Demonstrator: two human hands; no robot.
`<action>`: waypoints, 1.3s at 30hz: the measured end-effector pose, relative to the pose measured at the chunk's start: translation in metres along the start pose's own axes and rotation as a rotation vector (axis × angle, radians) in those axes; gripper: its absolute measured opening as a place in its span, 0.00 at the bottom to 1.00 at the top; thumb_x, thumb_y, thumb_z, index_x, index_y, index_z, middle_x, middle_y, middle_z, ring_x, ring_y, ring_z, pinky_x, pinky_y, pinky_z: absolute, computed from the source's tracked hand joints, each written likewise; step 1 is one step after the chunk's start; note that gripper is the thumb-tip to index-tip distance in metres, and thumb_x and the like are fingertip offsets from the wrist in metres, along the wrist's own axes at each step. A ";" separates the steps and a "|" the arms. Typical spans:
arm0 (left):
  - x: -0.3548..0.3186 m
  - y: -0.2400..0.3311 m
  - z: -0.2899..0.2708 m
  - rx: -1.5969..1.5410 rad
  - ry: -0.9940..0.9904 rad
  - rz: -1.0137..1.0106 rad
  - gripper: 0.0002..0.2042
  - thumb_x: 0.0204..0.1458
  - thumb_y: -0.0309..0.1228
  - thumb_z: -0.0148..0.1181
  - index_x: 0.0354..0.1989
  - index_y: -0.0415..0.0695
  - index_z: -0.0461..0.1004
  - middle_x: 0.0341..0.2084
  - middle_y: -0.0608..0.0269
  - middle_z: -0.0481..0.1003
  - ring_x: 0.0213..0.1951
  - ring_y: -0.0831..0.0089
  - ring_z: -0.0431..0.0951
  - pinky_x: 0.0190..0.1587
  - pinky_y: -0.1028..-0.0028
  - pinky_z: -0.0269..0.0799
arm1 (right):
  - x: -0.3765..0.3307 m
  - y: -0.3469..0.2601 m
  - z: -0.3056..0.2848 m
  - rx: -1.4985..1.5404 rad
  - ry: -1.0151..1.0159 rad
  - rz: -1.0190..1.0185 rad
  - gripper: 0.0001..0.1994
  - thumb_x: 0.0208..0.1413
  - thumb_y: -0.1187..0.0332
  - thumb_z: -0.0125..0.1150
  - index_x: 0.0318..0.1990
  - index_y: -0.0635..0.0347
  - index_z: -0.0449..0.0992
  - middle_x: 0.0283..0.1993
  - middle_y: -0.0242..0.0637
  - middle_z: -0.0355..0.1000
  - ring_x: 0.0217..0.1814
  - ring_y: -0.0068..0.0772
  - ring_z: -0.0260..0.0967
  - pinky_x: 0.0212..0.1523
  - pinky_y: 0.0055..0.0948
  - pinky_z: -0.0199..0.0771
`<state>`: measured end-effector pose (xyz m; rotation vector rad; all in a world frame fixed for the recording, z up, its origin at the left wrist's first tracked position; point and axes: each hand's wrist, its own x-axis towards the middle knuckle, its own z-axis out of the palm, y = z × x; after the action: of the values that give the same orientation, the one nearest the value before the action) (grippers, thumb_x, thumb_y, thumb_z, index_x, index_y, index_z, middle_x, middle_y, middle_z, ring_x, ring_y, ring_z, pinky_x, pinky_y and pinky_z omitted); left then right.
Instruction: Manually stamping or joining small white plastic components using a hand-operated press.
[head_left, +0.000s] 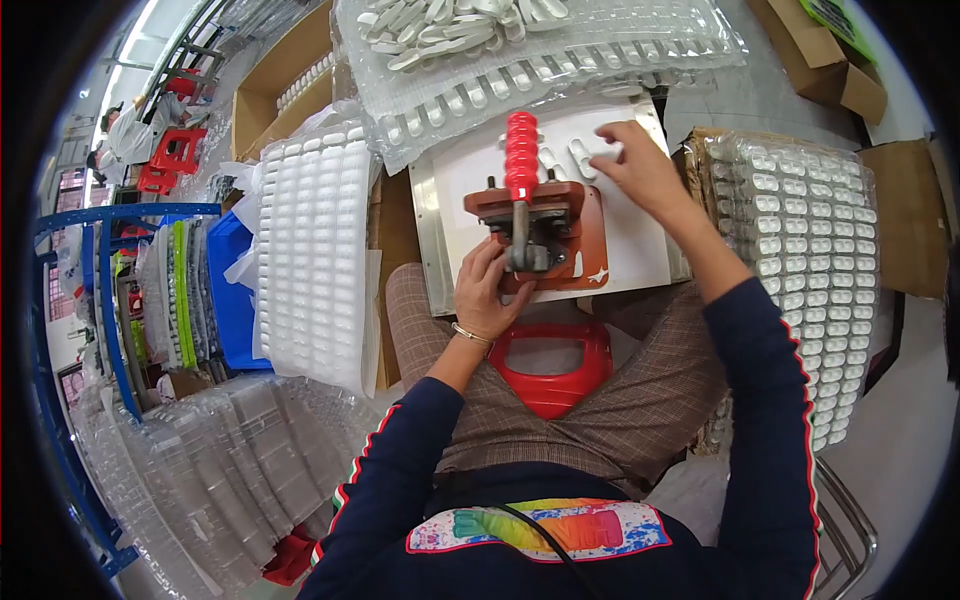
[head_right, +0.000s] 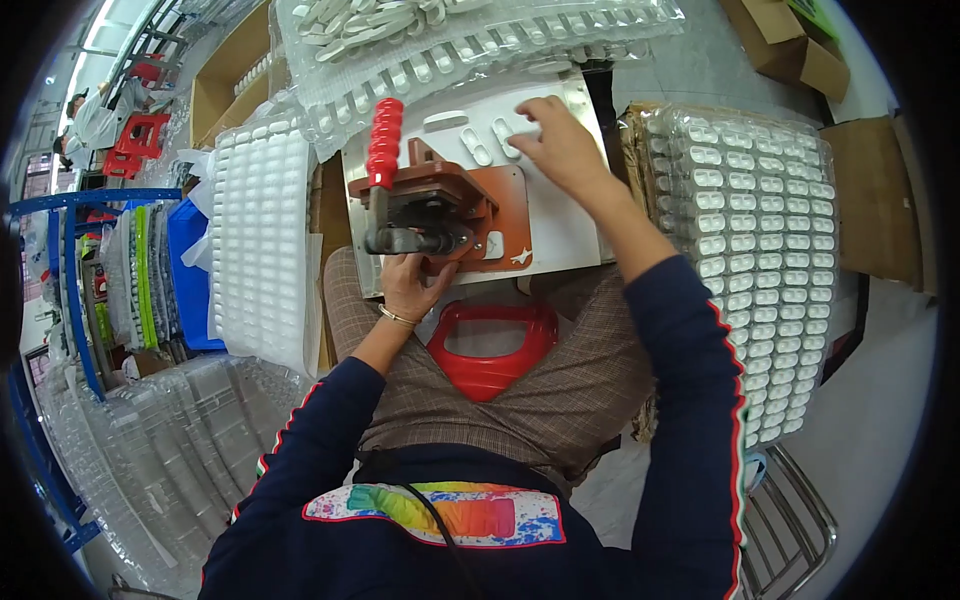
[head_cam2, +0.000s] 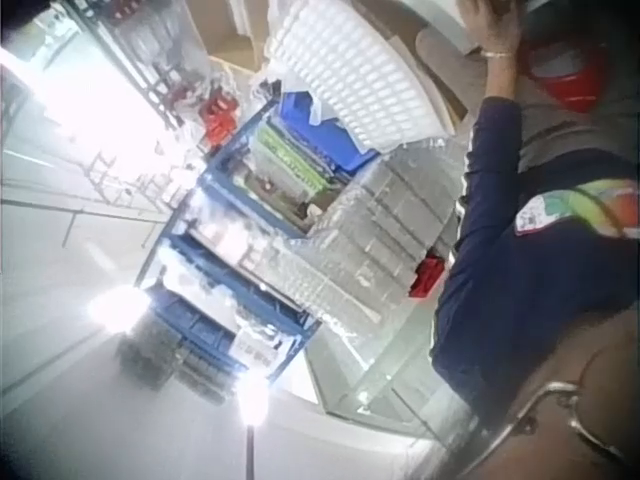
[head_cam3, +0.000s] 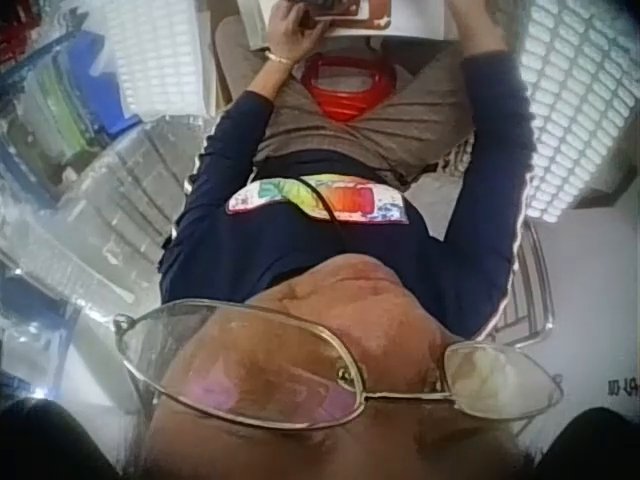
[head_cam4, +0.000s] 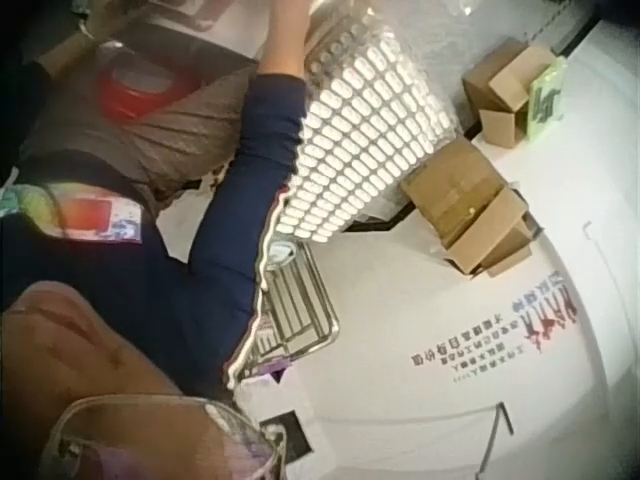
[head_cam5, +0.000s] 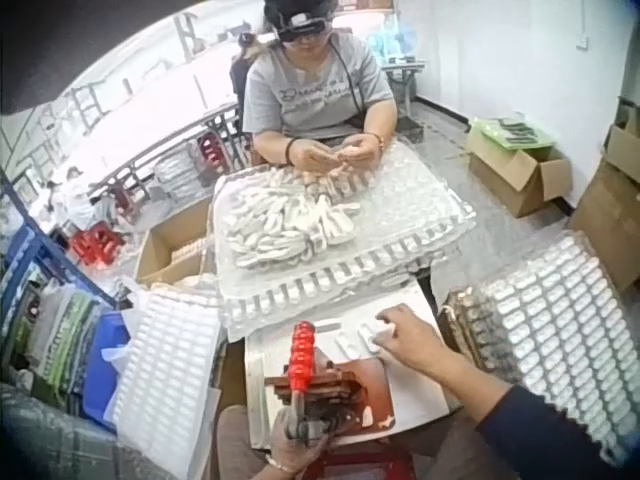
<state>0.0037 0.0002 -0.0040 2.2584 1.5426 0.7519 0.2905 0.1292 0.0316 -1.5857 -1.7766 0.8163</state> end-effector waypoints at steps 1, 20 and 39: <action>0.001 0.002 -0.001 -0.008 0.009 0.015 0.24 0.41 0.36 0.72 0.48 0.42 0.75 0.52 0.56 0.72 0.57 0.53 0.70 0.57 0.60 0.69 | 0.003 -0.006 0.011 -0.101 0.029 -0.060 0.22 0.51 0.63 0.65 0.55 0.52 0.73 0.53 0.44 0.69 0.47 0.49 0.73 0.50 0.41 0.73; -0.007 -0.014 -0.006 -0.136 0.152 0.035 0.24 0.43 0.38 0.70 0.51 0.48 0.76 0.53 0.63 0.72 0.57 0.60 0.70 0.56 0.63 0.69 | -0.083 -0.017 0.023 -0.337 0.167 -0.208 0.13 0.50 0.72 0.63 0.44 0.60 0.75 0.41 0.45 0.72 0.47 0.50 0.70 0.47 0.43 0.70; -0.009 -0.013 0.000 -0.122 0.168 0.078 0.23 0.46 0.40 0.69 0.52 0.48 0.75 0.54 0.62 0.72 0.56 0.58 0.70 0.57 0.63 0.69 | -0.137 -0.059 0.083 -0.004 0.093 0.007 0.13 0.50 0.70 0.67 0.41 0.64 0.73 0.44 0.42 0.69 0.48 0.43 0.64 0.50 0.36 0.66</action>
<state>-0.0090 -0.0027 -0.0132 2.2254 1.4432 1.0520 0.2020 -0.0167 0.0208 -1.6066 -1.7088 0.7303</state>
